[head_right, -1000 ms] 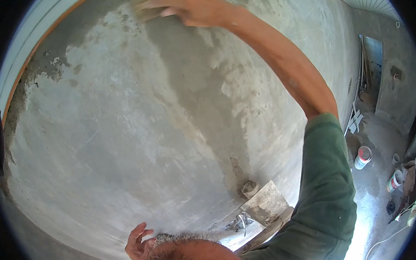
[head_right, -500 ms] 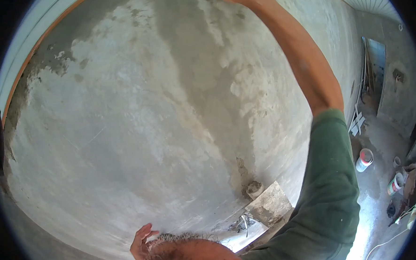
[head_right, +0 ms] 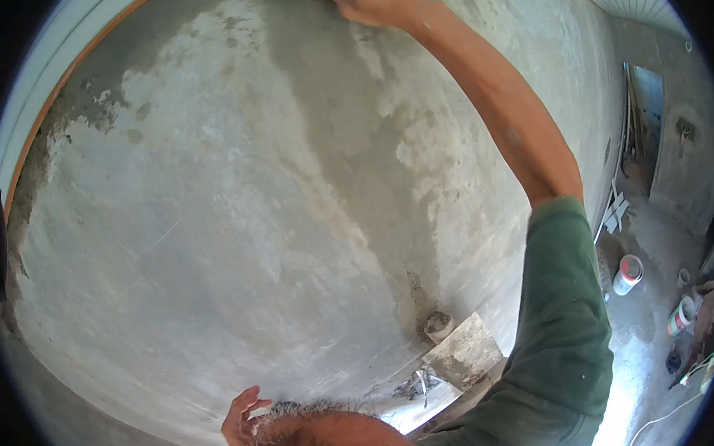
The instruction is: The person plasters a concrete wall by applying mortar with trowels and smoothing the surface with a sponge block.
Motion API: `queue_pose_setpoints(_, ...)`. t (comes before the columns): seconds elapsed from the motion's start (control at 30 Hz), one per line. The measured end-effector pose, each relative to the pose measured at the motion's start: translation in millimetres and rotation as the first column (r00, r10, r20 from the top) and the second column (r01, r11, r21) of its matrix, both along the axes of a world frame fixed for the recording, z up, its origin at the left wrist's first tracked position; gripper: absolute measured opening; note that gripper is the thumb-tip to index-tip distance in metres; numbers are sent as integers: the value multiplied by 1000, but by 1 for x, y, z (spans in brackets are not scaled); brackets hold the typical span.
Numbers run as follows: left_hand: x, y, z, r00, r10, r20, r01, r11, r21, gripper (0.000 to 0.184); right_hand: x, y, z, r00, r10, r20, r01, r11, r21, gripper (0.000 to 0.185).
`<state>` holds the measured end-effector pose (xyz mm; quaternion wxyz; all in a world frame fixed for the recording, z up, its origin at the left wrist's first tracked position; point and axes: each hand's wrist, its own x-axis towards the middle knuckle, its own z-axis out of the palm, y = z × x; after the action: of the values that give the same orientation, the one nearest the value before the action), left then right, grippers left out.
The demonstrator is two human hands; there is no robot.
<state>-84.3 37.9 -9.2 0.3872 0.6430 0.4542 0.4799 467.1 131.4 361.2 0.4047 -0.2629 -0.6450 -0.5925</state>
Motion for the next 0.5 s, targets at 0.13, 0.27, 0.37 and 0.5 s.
queue_pose_setpoints(0.13,-7,5,-14,993,-91,78,93,995,-22,37,42,9,11,996,-38,-85,44,997,63,41)
queue_pose_setpoints(0.27,-14,-24,-11,992,-35,-117,53,986,155,33,62,15,-10,971,30,-238,-23,999,32,41)
queue_pose_setpoints(0.37,-13,-6,-9,993,-102,59,102,995,5,31,11,10,-11,941,32,-336,-26,999,21,42)
queue_pose_setpoints(0.5,-16,7,-14,997,-53,49,58,990,-129,27,10,0,-24,997,-52,-65,54,998,35,43)
